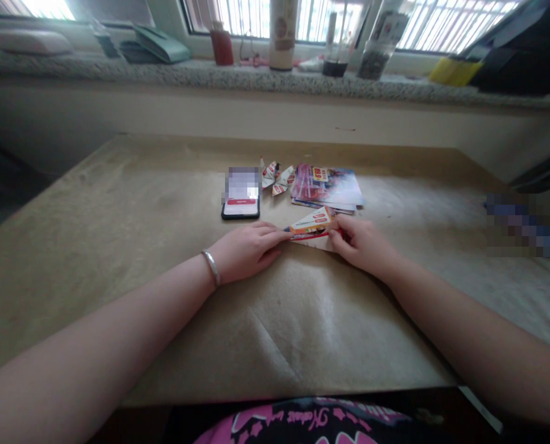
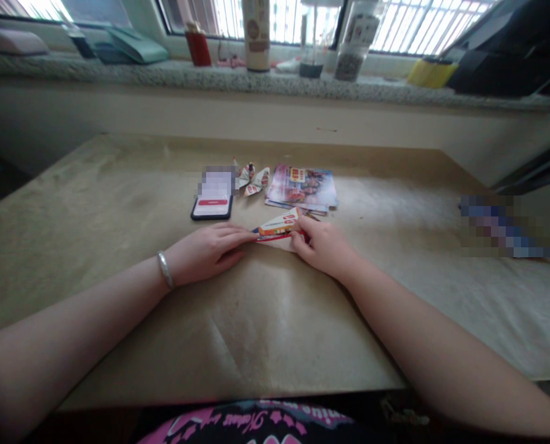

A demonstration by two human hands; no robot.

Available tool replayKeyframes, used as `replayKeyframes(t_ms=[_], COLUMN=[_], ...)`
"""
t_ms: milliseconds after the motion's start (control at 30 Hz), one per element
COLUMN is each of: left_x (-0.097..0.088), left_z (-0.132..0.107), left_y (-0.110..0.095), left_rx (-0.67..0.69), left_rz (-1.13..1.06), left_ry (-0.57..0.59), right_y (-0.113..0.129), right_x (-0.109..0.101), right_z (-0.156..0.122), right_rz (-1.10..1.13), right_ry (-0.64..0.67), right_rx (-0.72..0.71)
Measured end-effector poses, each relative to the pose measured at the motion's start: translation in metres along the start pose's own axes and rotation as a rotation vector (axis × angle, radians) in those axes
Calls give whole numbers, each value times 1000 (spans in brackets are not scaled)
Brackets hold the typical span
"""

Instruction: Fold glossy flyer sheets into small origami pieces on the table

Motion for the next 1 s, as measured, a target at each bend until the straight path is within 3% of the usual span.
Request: replayKeyframes(t_ms=[133,267,633,833,1000], left_x=[2,4,2,0,2], left_z=[1,1,-3,-3,-4], left_y=[1,-2,-10,-10,-8], left_rx=[-77,-5,94,96,75], left_rz=[-39,-69,8,23,31], left_ry=[63,70,6,-35,-10], right_y=[-13,-21,-10,-14,-24], right_x=[2,2,5,3,1], right_z=[4,5,7,7,9], right_rz=[83,37,-277,-281,-188], right_ry=[-8,-1,102,19,50], right_rx=[188,277,153,87,133])
Point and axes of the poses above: each hand's wrist, its own z-axis towards the middle knuckle, its own x-axis out of the palm, y = z × x, the point moved 5 cm from there along z, towards the middle knuckle, and after that the axes turned 1 degree about y, right-handed, at the moved point
